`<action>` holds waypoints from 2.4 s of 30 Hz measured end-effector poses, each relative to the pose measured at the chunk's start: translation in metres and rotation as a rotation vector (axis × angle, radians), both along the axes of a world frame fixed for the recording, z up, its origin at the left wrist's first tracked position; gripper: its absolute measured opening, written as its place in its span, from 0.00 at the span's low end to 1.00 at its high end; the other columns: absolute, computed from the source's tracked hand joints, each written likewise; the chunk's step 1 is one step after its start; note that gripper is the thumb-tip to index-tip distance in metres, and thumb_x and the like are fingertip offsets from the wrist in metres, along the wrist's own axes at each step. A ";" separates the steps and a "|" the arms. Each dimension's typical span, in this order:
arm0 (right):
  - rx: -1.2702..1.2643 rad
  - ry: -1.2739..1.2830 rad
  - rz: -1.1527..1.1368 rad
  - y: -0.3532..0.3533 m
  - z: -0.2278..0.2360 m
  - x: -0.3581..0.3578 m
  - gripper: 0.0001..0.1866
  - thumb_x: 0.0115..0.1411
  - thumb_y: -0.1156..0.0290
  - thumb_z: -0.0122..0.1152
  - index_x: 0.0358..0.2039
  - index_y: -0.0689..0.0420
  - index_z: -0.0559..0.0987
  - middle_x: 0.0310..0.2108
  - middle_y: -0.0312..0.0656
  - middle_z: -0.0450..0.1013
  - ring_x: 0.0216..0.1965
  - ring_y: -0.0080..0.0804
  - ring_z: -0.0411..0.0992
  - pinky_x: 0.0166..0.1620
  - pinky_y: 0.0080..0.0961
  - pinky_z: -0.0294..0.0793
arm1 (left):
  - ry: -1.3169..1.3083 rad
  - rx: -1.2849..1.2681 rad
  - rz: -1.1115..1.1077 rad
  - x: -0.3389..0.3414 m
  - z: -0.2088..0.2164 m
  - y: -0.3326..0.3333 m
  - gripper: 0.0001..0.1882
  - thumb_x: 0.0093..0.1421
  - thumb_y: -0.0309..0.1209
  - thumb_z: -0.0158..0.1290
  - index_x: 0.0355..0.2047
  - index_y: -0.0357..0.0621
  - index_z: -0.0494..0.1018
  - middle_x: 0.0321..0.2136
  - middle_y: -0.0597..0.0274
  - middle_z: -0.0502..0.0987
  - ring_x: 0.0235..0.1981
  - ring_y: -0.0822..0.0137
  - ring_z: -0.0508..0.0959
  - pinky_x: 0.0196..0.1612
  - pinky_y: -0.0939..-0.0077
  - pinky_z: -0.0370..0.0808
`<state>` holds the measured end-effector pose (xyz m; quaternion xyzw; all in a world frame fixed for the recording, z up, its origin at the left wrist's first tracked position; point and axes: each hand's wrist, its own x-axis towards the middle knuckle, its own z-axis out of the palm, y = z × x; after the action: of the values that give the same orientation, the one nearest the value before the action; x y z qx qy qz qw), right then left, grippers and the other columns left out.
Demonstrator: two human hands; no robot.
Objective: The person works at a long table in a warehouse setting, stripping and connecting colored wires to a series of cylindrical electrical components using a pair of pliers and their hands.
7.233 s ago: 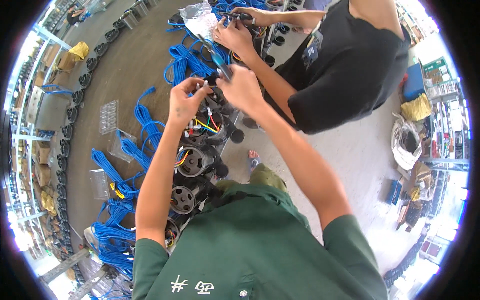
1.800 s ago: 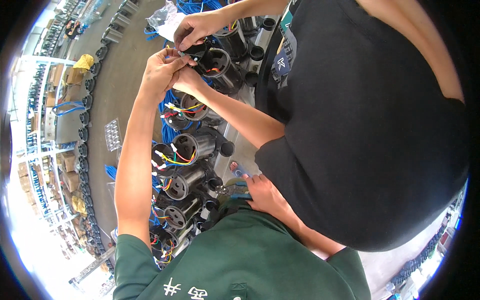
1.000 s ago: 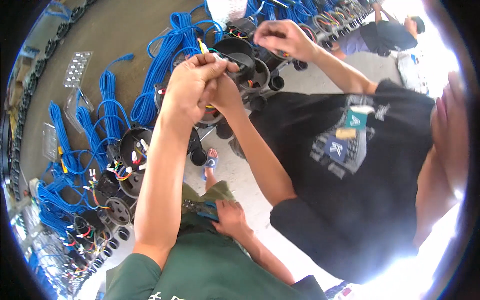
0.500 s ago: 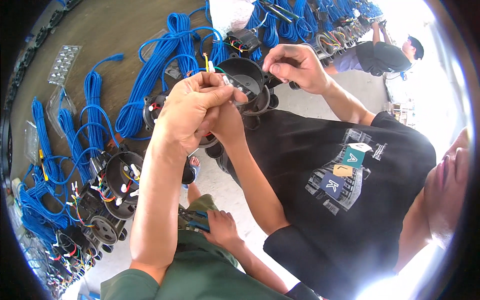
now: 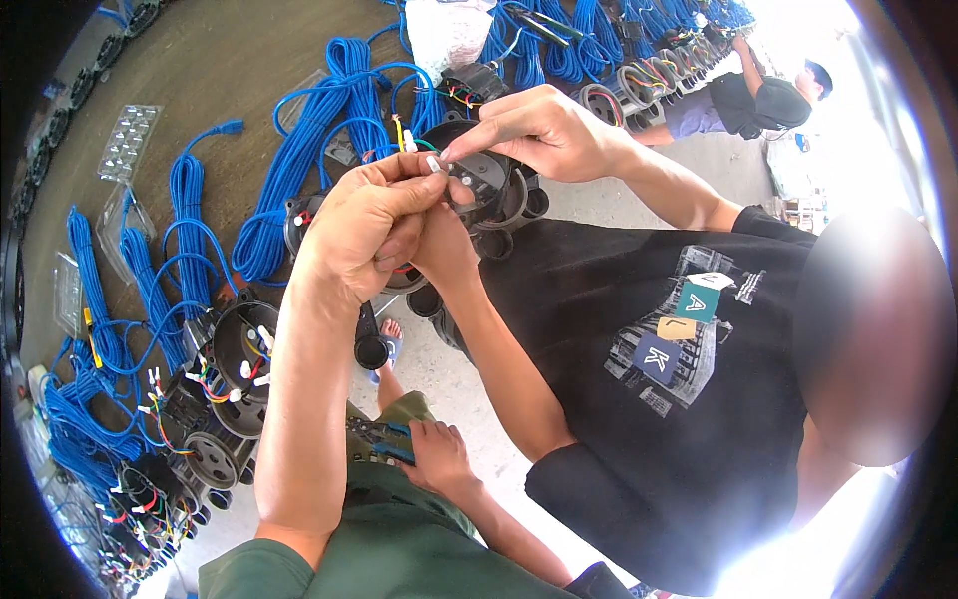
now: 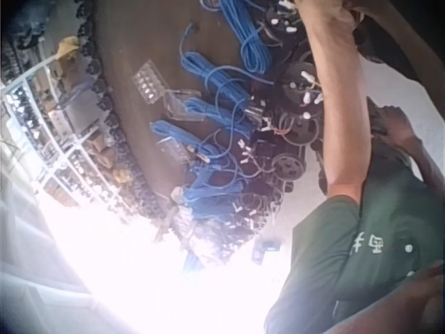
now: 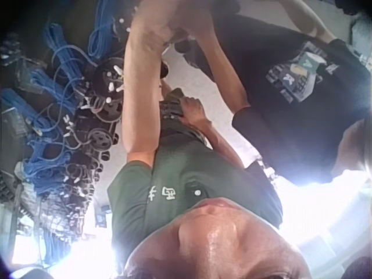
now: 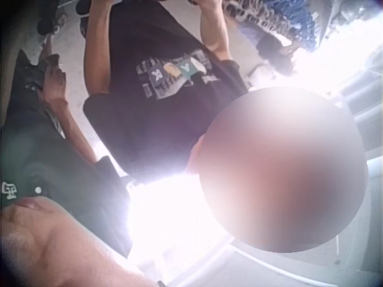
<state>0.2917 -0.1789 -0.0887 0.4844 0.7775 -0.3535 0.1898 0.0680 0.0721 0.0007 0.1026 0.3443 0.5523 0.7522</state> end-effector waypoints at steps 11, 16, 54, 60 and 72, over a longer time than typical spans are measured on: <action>0.035 -0.007 0.032 -0.001 -0.003 0.002 0.33 0.53 0.51 0.74 0.49 0.61 0.73 0.39 0.50 0.75 0.44 0.50 0.75 0.50 0.45 0.73 | -0.116 0.046 -0.086 -0.006 -0.009 0.002 0.05 0.71 0.25 0.54 0.45 0.40 0.78 0.37 0.58 0.86 0.09 0.83 0.61 0.12 0.86 0.56; 0.070 -0.011 0.042 -0.001 -0.005 0.005 0.31 0.53 0.50 0.74 0.47 0.60 0.74 0.39 0.49 0.76 0.45 0.50 0.75 0.50 0.46 0.73 | -0.098 0.076 -0.114 -0.008 -0.010 0.007 0.07 0.71 0.24 0.53 0.47 0.39 0.77 0.40 0.56 0.85 0.10 0.83 0.62 0.12 0.86 0.56; 0.265 0.356 0.702 -0.289 0.013 -0.164 0.23 0.52 0.50 0.71 0.38 0.57 0.84 0.32 0.56 0.81 0.37 0.61 0.79 0.41 0.52 0.79 | 1.434 -0.065 0.017 -0.054 0.013 -0.741 0.17 0.65 0.42 0.57 0.48 0.45 0.75 0.38 0.48 0.83 0.42 0.39 0.81 0.45 0.46 0.78; -0.017 0.478 0.987 -0.445 -0.031 -0.289 0.27 0.49 0.48 0.71 0.44 0.54 0.83 0.33 0.55 0.81 0.39 0.60 0.80 0.43 0.51 0.80 | 1.272 -0.162 0.387 -0.121 0.022 -0.923 0.19 0.65 0.37 0.57 0.53 0.43 0.75 0.38 0.47 0.84 0.41 0.44 0.84 0.44 0.56 0.79; 0.229 0.418 1.911 -0.788 -0.031 -0.580 0.30 0.49 0.43 0.71 0.43 0.55 0.82 0.41 0.49 0.82 0.45 0.50 0.81 0.48 0.43 0.79 | 0.925 -1.993 1.393 -0.158 -0.285 -1.560 0.18 0.61 0.39 0.57 0.43 0.37 0.82 0.38 0.42 0.85 0.41 0.46 0.85 0.44 0.56 0.81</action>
<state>-0.2880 -0.9666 -0.1202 -0.4048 0.8892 -0.0524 0.2065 -0.0895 -1.4880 -0.2840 -0.5163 0.8104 0.2462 -0.1266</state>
